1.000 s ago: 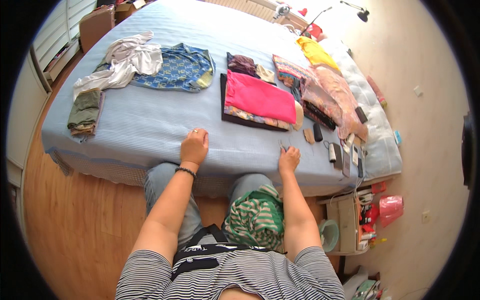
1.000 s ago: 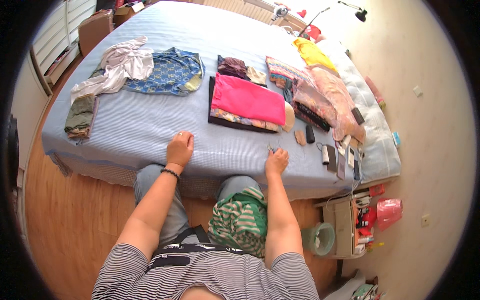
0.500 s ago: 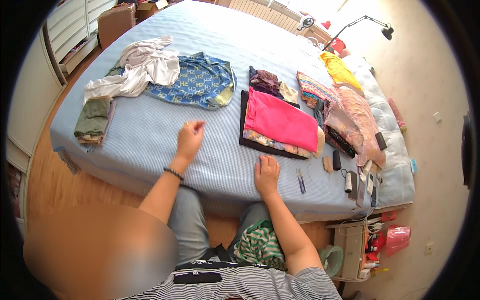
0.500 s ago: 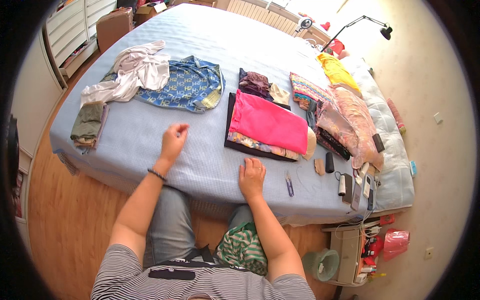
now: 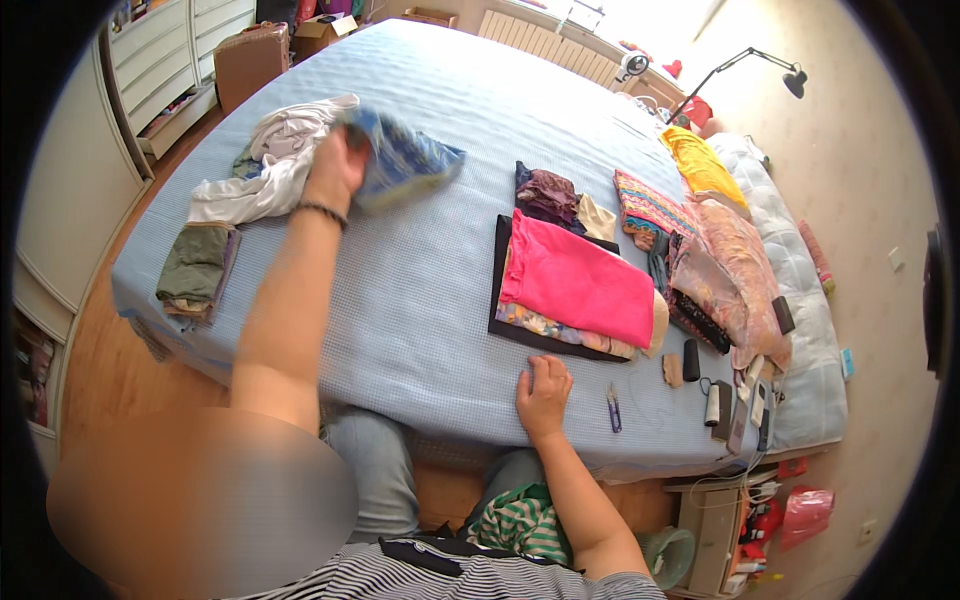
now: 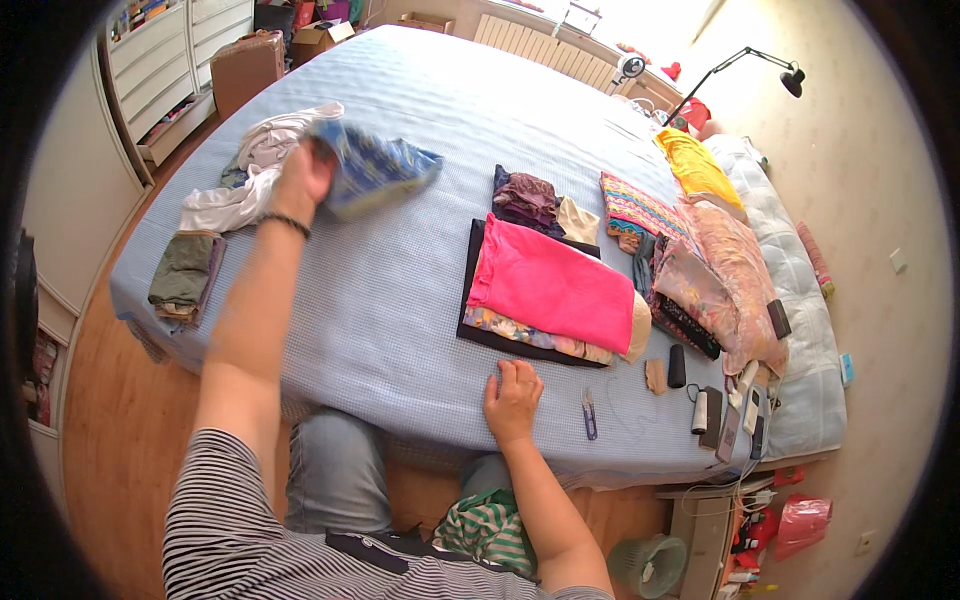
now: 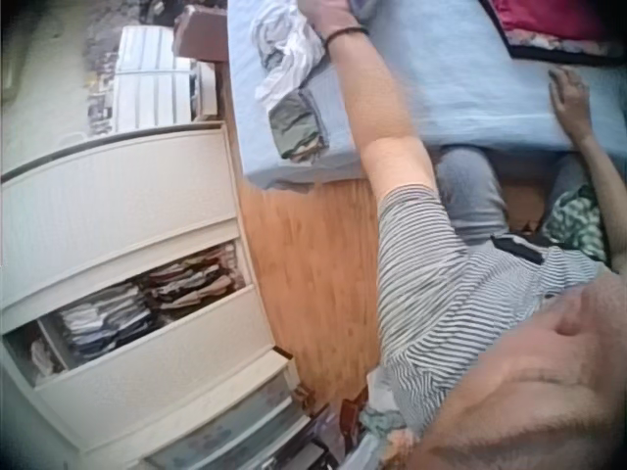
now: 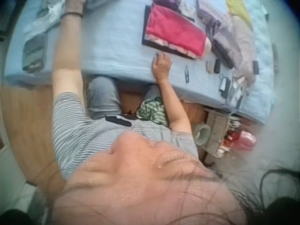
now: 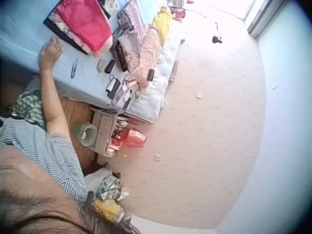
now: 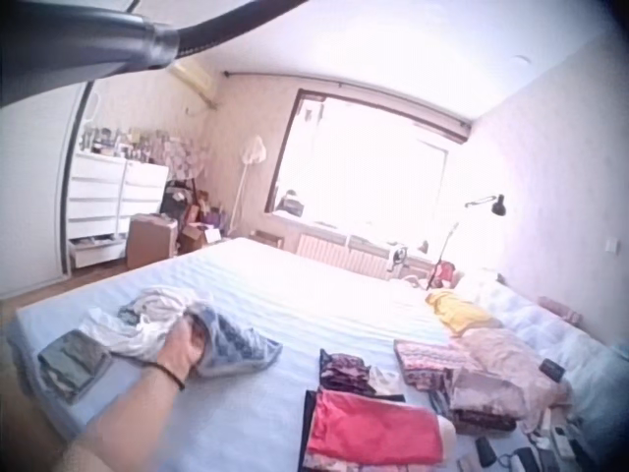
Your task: The person sits on a bed and uses scissors to trim loose threads and edges from a green piece of fabric, then folds it. They proceed to trim a blue patterned towel, cutting along the edges and removing loose threads before folding it as well.
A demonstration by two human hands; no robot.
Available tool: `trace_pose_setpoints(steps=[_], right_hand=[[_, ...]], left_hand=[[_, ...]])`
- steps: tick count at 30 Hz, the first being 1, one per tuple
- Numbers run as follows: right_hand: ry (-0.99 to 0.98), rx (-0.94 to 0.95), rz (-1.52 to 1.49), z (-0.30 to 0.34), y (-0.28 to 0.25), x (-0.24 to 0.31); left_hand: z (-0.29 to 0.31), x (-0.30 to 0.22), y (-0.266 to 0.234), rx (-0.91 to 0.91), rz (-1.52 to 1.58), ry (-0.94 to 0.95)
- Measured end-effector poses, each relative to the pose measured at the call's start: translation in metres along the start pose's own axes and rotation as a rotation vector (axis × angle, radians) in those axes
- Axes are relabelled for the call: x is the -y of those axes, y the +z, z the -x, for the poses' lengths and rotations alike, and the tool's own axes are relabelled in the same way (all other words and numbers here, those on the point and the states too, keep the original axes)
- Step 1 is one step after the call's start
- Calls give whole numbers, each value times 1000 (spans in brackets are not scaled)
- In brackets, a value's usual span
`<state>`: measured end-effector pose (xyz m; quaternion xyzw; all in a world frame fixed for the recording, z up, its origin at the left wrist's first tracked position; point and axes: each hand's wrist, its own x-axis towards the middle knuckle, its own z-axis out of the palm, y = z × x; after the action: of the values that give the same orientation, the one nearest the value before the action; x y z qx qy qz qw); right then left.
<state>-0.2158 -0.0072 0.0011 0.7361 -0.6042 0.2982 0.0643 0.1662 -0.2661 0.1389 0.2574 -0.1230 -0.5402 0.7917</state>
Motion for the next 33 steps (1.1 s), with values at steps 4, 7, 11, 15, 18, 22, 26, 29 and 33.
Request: trace_pose_setpoints(steps=[4, 7, 11, 15, 18, 22, 26, 29, 33], right_hand=[[-31, -38, -26, -1, 5, 5], [-25, -29, 8, 1, 2, 2], [5, -7, 34, 11, 3, -7], [-46, -35, -10, -3, 12, 13], [-16, -13, 19, -1, 9, 5], [259, 217, -542, -2, -1, 2], [985, 583, -1896, 27, -54, 102], [963, 658, -1764, 51, -42, 127], [611, 527, -1246, 73, -23, 127]], left_hand=[[-12, -133, 70, 484, -15, 168], [34, -159, 113, 333, -417, 171], [79, -216, 167, 797, -207, 299], [140, -301, 192, 968, -153, 429], [166, -292, 146, 1118, -192, 307], [245, -235, 36, 1178, -376, 81], [353, -157, -114, 608, -712, -14], [391, -103, -207, 394, -758, 26], [415, -70, -234, 49, -351, -61]])
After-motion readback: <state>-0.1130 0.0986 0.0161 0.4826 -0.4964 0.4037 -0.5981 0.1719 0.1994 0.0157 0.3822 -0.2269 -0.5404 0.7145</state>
